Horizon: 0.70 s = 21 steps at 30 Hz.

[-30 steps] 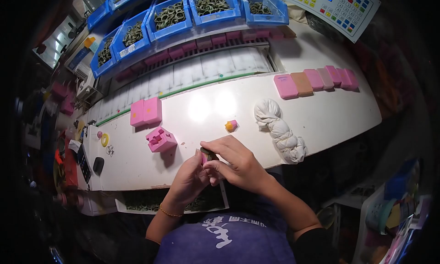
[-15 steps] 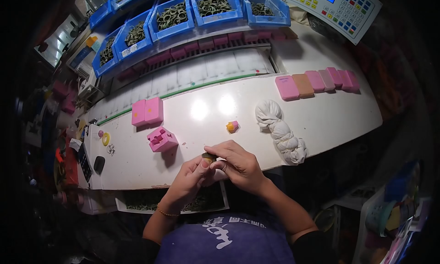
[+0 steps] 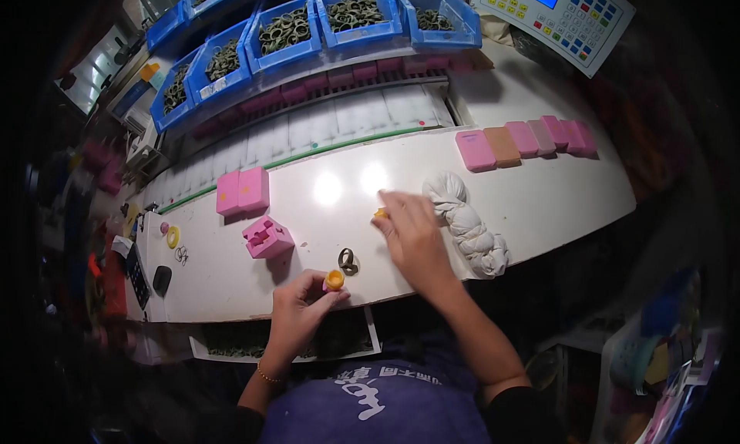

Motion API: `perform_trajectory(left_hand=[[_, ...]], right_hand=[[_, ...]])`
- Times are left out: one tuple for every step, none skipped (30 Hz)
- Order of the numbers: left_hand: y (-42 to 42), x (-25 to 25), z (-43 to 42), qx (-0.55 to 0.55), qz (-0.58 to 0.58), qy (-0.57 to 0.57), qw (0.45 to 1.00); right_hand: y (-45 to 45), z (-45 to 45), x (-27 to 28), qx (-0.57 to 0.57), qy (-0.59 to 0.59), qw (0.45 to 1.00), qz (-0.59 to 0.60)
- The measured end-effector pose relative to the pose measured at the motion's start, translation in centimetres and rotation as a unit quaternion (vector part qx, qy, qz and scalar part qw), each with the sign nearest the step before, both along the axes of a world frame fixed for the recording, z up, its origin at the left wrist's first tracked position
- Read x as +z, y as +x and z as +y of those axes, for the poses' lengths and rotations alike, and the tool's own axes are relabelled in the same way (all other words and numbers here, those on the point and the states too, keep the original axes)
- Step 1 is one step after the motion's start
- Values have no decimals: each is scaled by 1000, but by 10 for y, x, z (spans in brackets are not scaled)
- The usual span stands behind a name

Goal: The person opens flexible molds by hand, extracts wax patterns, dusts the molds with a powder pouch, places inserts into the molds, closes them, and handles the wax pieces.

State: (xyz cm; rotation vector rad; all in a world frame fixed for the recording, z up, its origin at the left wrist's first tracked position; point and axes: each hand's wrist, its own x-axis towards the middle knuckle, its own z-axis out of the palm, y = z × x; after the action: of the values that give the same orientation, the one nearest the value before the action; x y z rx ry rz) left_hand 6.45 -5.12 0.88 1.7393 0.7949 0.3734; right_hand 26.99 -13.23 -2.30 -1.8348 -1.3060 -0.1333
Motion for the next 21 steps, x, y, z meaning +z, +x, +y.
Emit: perform_trajectory(left_hand=[[1,2,1,4,18,29,999],[1,2,2,3,21,28,999],[2,2,3,0,34,42,999],[4,2,5,-1,45,57,997],[5,3,5,3,45,56,997],[4,4,6,1,32,84,996],[4,5,6,-2,19,114,993],[5,4,7,2,18,114,993],[6,2,6,10,-9,92,996],[5,1,4,14,-33,68,997],[5,1,3,14,-31,66,997],[7,3,3,14,-43,58,997],[8,5,3,12,-56,50,997],[9,5,2,10,-57,50,997],[9,5,2,4,-67,67,995],[8,6,2,-1,-78,83,993],[7,5,1,1,-78,83,994],[7,2,1,3,-86,93,992],[6,0,1,5,-95,104,990],[6,-2,1,5,-95,103,990],[6,-4,1,14,-96,127,987]], right_hand=[[5,3,-2,-51,-26,997,-43],[8,4,-3,-52,-27,998,-39],[12,4,-4,-16,-35,999,-34],[15,4,-5,21,-42,998,-31],[15,3,-4,25,-43,998,-31],[13,0,-3,30,-55,998,25],[10,-1,0,34,-67,994,81],[6,-3,7,37,-66,994,79],[-1,-9,16,78,-38,973,213],[-8,-15,22,113,-9,932,345],[-13,-18,24,112,-10,931,347],[-16,-18,26,175,13,933,314],[-20,-19,28,236,37,931,277],[-28,-22,31,243,29,918,313],[-30,-24,30,242,29,918,312],[-32,-25,29,245,31,916,317],[-33,-25,28,249,32,913,322],[-34,-25,28,250,32,912,323],[-34,-25,29,239,19,920,311],[-34,-25,30,228,6,926,300],[-33,-25,31,216,-7,933,287]])
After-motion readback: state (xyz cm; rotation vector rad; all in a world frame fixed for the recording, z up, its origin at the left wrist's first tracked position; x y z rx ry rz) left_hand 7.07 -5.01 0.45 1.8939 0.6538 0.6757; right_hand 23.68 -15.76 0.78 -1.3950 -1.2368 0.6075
